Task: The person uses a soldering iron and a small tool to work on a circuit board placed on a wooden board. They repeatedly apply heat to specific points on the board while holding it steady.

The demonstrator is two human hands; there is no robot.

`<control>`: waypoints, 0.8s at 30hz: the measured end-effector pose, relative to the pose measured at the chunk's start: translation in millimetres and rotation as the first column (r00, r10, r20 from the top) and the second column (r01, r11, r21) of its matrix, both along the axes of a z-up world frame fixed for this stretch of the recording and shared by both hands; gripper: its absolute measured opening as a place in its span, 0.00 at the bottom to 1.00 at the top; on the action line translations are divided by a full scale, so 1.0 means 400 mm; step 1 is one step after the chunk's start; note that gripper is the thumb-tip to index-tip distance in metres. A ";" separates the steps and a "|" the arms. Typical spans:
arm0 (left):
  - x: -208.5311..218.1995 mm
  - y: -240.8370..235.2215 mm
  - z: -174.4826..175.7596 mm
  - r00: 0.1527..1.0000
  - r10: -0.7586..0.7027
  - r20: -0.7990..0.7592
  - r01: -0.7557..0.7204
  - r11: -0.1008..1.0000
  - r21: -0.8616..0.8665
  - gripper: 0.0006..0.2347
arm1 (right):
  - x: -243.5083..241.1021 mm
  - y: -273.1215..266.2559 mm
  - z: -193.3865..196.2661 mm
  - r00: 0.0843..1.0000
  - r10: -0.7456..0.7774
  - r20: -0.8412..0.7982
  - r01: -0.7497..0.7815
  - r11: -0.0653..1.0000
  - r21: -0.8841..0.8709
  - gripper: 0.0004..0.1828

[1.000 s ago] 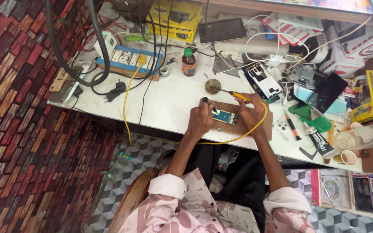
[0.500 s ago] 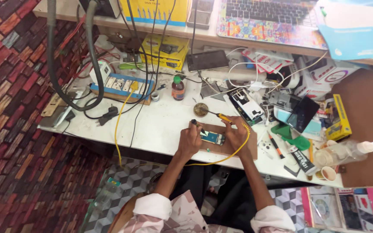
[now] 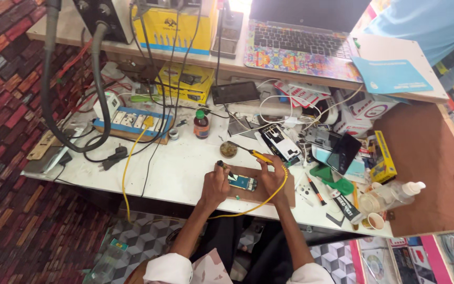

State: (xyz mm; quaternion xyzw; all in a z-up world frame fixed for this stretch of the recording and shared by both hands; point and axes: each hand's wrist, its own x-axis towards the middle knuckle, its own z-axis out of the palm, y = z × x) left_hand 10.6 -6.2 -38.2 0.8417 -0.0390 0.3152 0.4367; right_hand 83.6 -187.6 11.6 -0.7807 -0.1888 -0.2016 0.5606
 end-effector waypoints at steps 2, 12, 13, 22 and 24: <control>0.013 -0.001 -0.008 0.996 0.015 -0.092 -0.021 0.998 -0.066 0.08 | 0.020 -0.004 -0.001 0.999 -0.013 0.051 0.016 0.999 -0.048 0.11; -0.010 -0.016 0.008 0.997 0.033 -0.076 -0.041 0.993 -0.111 0.06 | 0.019 -0.014 -0.031 0.995 0.081 0.061 -0.074 0.992 -0.102 0.10; -0.018 -0.013 0.017 0.993 0.026 -0.112 -0.044 0.985 -0.165 0.06 | 0.015 -0.006 -0.030 0.994 0.069 0.080 -0.057 0.989 -0.138 0.10; -0.008 -0.005 0.023 0.992 0.046 -0.116 -0.044 0.999 0.022 0.08 | -0.006 0.004 -0.008 0.996 0.026 0.079 -0.018 0.995 -0.103 0.08; -0.012 -0.001 0.024 0.999 0.023 -0.039 -0.025 0.998 -0.060 0.07 | -0.005 0.008 0.002 1.000 0.018 -0.021 -0.020 0.996 -0.086 0.09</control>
